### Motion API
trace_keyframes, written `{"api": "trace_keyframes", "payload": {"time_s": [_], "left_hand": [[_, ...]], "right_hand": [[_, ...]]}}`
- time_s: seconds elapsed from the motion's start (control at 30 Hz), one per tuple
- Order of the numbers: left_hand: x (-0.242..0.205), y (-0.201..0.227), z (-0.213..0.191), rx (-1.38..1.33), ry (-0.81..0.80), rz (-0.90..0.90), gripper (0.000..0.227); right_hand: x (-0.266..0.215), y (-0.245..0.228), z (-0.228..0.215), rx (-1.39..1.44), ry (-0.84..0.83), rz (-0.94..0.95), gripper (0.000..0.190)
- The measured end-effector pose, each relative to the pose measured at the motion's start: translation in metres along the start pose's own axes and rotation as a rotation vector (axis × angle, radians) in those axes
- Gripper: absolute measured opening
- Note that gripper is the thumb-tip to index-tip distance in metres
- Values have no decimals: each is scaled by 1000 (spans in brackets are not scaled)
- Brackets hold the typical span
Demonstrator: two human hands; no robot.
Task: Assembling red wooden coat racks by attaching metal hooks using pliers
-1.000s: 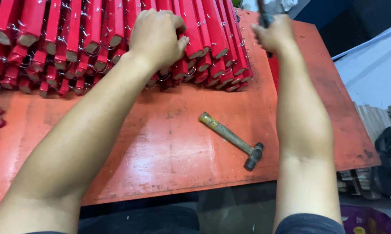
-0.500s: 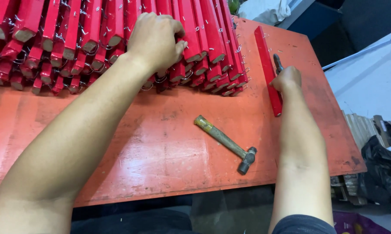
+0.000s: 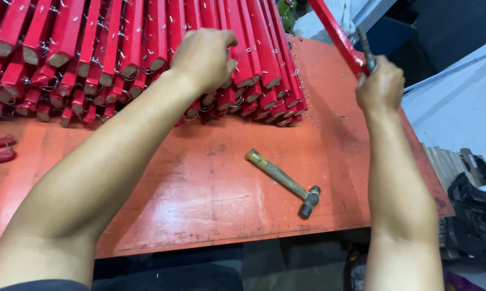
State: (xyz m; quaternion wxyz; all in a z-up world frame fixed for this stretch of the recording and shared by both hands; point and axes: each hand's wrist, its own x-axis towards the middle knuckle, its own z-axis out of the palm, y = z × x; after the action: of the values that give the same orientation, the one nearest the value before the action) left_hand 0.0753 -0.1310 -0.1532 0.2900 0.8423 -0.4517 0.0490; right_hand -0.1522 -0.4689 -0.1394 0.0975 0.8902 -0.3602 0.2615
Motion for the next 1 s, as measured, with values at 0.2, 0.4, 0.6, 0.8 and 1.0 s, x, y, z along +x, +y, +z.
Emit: {"api": "trace_keyframes", "payload": {"time_s": [0.2,0.4,0.6,0.8,1.0], "left_hand": [[-12,42,-28,148,584,550,54],[-31,52,-46,497,873,643,9],[-69,26,-64,590,828,638,20],[-106,20,-72,488,833,521,25],[-133,18,-52,238,778,448,16]], "right_hand": [[-11,-37,-58,22,351,-550,20],[-48,-110,-108,103,420,-843,12],[-83,-161,-127,298,473,-980,10],[-114,-216,-114,965,543,-452,17],[-108,-262,-95,1674,195,-38,25]]}}
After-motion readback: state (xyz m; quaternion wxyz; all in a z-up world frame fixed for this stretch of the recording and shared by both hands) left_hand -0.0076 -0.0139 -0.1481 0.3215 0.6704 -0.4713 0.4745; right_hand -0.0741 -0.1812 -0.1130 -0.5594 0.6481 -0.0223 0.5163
